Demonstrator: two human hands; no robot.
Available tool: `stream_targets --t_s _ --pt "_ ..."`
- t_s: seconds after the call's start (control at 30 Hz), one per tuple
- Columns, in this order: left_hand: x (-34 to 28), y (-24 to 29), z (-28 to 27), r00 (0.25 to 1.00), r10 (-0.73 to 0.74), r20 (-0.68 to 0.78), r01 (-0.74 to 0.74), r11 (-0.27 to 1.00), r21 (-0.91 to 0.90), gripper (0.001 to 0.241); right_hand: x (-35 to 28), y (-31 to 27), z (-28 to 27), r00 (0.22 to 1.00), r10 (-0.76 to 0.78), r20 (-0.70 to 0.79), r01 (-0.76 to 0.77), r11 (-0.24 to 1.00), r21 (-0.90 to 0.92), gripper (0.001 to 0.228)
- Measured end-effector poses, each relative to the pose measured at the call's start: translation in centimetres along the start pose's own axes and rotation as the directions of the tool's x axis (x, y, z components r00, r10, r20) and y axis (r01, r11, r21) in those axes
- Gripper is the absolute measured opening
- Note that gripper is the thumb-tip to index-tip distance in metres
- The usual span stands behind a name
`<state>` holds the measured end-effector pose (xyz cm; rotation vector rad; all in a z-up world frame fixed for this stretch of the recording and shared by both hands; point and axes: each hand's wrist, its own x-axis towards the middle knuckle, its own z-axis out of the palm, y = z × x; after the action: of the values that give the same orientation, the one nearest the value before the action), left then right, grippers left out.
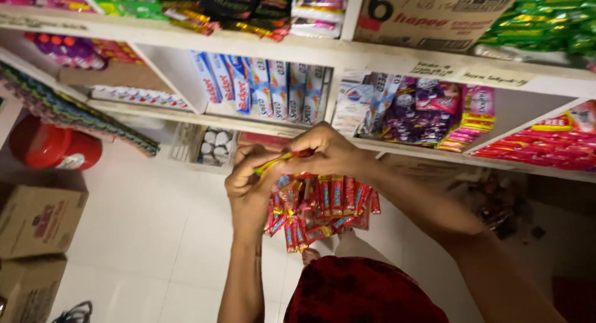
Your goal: The recorder is organizing individual candy packs into a display box on a store shelf.
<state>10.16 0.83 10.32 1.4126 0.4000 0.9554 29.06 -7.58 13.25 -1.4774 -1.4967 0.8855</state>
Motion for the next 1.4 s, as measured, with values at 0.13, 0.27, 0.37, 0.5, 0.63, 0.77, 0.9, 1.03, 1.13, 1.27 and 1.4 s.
stream_targets --t_s 0.13,0.27,0.37,0.5,0.63,0.77,0.9,1.03,1.13,1.27,1.4 --pt "0.8 0.4 1.2 0.934 -0.326 0.144 0.353 0.904 -0.243 0.060 -0.4 -1.2 -2.0 0.975 -0.221 -0.015 0.221 0.973 0.066 0.025" --pt "-1.7 -11.1 0.0 0.907 -0.350 0.233 0.378 0.922 -0.088 0.032 -0.2 -2.7 -4.2 0.983 -0.155 -0.104 0.164 0.983 0.084 0.023" --pt "-1.2 -11.4 2.1 0.918 -0.328 0.224 0.336 0.942 0.003 0.022 0.5 -2.7 -6.2 0.978 0.066 -0.200 -0.042 0.991 0.124 0.023" --pt "0.6 -8.6 5.7 0.882 -0.445 0.157 0.466 0.872 -0.148 0.016 2.3 0.6 -9.7 0.931 0.128 -0.342 0.056 0.875 0.480 0.021" --pt "1.1 -9.8 6.6 0.875 -0.457 0.158 0.479 0.862 -0.162 0.024 1.8 2.4 -11.5 0.919 0.250 -0.305 0.020 0.742 0.670 0.041" --pt "1.5 -10.0 8.0 0.900 -0.417 0.124 0.435 0.867 -0.243 0.027 1.2 3.9 -11.7 0.902 0.195 -0.386 0.166 0.668 0.726 0.036" --pt "4.1 -3.3 12.5 0.962 -0.265 0.068 0.273 0.945 -0.180 0.029 -0.2 2.0 -12.0 0.889 0.231 -0.395 0.198 0.583 0.788 0.025" --pt "3.8 -6.5 13.6 0.983 -0.182 0.026 0.183 0.980 -0.083 0.039 -0.3 2.1 -11.5 0.891 0.193 -0.410 0.291 0.450 0.844 0.024" --pt "3.5 -8.3 13.8 0.942 -0.328 -0.071 0.320 0.942 -0.098 0.032 -1.5 1.7 -11.2 0.848 0.195 -0.492 0.361 0.467 0.807 0.022" --pt "4.7 -5.0 15.3 0.934 -0.337 -0.117 0.313 0.931 -0.187 0.027 -4.1 2.6 -11.2 0.934 0.140 -0.329 0.047 0.864 0.501 0.039" --pt "4.5 -5.6 16.0 0.956 -0.281 -0.080 0.271 0.955 -0.116 0.028 -4.8 5.1 -12.2 0.949 0.061 -0.310 0.106 0.863 0.494 0.035"
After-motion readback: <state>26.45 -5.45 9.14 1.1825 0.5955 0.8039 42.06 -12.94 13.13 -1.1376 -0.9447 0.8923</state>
